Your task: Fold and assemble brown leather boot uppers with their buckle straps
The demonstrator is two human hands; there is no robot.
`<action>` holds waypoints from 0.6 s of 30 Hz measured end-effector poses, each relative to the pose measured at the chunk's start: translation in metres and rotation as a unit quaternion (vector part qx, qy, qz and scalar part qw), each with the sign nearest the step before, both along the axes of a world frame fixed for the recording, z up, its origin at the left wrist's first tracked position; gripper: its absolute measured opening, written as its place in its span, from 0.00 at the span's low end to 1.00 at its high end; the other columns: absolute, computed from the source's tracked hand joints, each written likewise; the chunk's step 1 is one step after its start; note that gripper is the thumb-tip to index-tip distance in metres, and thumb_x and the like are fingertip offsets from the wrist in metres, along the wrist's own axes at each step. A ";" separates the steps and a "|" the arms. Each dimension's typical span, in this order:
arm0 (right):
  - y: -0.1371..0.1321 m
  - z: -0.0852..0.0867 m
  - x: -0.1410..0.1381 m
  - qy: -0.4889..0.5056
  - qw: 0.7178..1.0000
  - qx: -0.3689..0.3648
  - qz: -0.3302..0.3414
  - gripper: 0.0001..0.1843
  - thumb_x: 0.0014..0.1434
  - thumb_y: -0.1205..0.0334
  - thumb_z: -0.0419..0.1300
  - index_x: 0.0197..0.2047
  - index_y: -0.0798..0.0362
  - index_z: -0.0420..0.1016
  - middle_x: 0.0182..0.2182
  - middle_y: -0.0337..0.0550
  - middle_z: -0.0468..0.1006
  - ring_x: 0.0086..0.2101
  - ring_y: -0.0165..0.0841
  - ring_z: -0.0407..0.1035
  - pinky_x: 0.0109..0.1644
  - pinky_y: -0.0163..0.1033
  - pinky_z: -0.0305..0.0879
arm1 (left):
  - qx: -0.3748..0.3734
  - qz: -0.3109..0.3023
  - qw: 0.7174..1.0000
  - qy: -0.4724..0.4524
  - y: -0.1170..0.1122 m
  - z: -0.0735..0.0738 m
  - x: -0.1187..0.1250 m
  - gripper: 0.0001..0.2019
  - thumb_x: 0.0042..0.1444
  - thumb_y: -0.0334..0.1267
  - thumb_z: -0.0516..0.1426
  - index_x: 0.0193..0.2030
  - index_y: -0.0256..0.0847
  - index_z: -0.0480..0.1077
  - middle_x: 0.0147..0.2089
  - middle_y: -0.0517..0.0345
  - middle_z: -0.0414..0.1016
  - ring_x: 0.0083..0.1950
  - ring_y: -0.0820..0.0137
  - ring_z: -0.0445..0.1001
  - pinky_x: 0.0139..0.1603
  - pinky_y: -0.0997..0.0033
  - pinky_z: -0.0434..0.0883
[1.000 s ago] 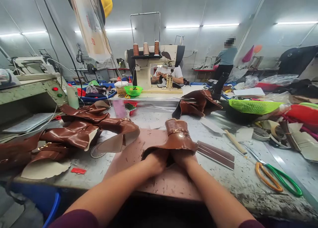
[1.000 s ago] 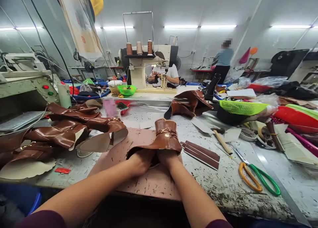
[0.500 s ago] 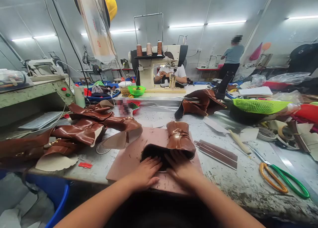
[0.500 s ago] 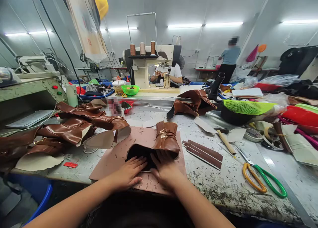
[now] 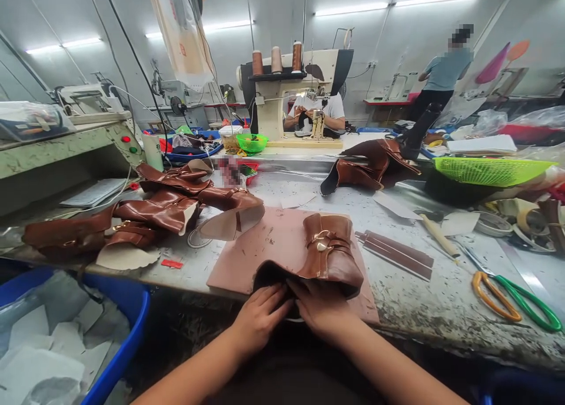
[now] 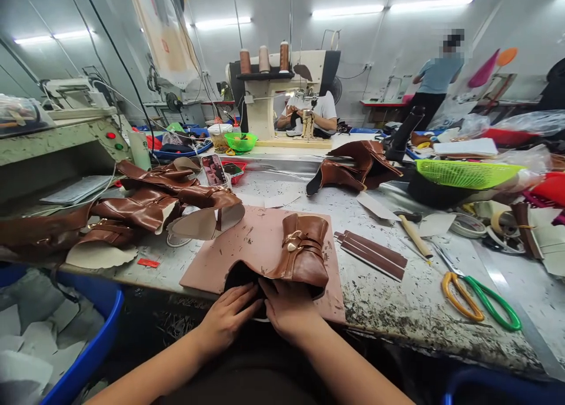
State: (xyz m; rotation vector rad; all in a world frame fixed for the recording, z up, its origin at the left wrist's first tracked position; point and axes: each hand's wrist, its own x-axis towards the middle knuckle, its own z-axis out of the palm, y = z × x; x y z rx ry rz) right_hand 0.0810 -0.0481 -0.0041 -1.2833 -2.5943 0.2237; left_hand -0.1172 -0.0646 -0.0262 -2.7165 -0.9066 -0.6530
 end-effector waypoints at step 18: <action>0.013 0.168 0.053 0.026 0.973 0.142 0.182 0.14 0.62 0.69 0.47 0.36 0.51 0.74 0.30 0.42 0.77 0.33 0.33 0.70 0.48 0.43 0.62 | -0.199 -0.090 0.976 0.010 0.006 0.142 -0.002 0.28 0.65 0.48 0.30 0.53 0.41 0.65 0.61 0.56 0.62 0.63 0.64 0.57 0.59 0.61 0.61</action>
